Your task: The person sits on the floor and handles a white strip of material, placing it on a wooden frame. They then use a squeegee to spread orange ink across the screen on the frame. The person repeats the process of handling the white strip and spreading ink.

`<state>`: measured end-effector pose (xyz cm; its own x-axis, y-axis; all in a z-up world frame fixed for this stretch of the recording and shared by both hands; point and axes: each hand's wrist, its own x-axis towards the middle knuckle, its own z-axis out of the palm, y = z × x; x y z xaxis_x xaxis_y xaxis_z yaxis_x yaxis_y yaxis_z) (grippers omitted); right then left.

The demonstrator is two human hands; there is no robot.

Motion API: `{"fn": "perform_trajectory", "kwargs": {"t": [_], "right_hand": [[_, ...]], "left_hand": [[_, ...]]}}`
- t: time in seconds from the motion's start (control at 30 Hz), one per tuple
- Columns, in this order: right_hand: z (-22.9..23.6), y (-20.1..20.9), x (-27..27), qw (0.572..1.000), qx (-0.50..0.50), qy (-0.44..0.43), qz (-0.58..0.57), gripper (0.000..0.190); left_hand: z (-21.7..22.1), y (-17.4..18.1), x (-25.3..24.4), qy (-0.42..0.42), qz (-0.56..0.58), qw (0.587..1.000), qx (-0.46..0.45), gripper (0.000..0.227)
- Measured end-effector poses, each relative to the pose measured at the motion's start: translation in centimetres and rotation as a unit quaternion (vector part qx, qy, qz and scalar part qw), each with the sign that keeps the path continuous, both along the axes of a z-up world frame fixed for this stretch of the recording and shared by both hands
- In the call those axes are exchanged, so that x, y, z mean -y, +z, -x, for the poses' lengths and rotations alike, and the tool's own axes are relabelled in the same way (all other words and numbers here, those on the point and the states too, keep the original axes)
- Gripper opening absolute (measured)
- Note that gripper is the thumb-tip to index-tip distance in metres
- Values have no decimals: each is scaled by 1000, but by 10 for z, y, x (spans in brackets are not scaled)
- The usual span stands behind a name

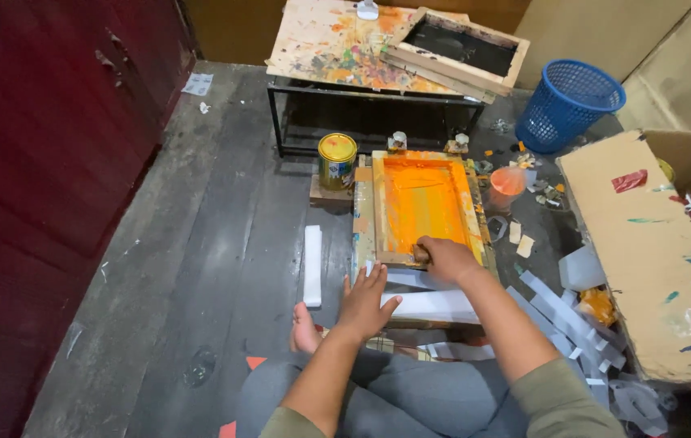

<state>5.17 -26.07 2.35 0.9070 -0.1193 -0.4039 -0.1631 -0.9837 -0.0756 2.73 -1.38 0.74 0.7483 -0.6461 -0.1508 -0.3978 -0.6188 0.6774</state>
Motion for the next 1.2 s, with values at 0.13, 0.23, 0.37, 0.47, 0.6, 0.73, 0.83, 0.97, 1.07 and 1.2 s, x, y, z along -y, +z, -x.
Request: {"fn": "perform_trajectory", "kwargs": {"t": [0.13,0.23,0.37,0.47,0.6,0.73,0.83,0.97,1.07,1.2], "right_hand": [[-10,39,-7,999,-42,19,-9,55],[-33,53,3,997,-67,6,-40,50],[-79,38,24,999,2,3,-33,49],[-107,10,34,999,37,-5,-6,47],[-120,-28,53,993,99,-27,59,39],[-96,-26,28,985,159,-30,59,38],[-80,-12,18,986,159,-24,47,40],[-58,-12,18,998,51,-13,27,57],[-25,-3,7,1000,1,-20,-4,57],[13,-31,-4,994,112,-10,10,66]], "left_hand": [[-11,3,6,-1,12,1000,-21,71],[-18,-5,13,14,24,999,-33,71],[-23,-5,20,28,60,998,1,71],[-27,-9,23,35,84,996,12,71],[-32,-2,20,11,89,996,-16,72],[-32,-3,19,3,89,996,-29,72],[-33,-11,23,1,85,996,-12,74],[-26,-21,19,2,57,998,16,75],[-19,-24,13,2,45,999,20,73],[-10,-24,7,1,29,999,28,72]]}}
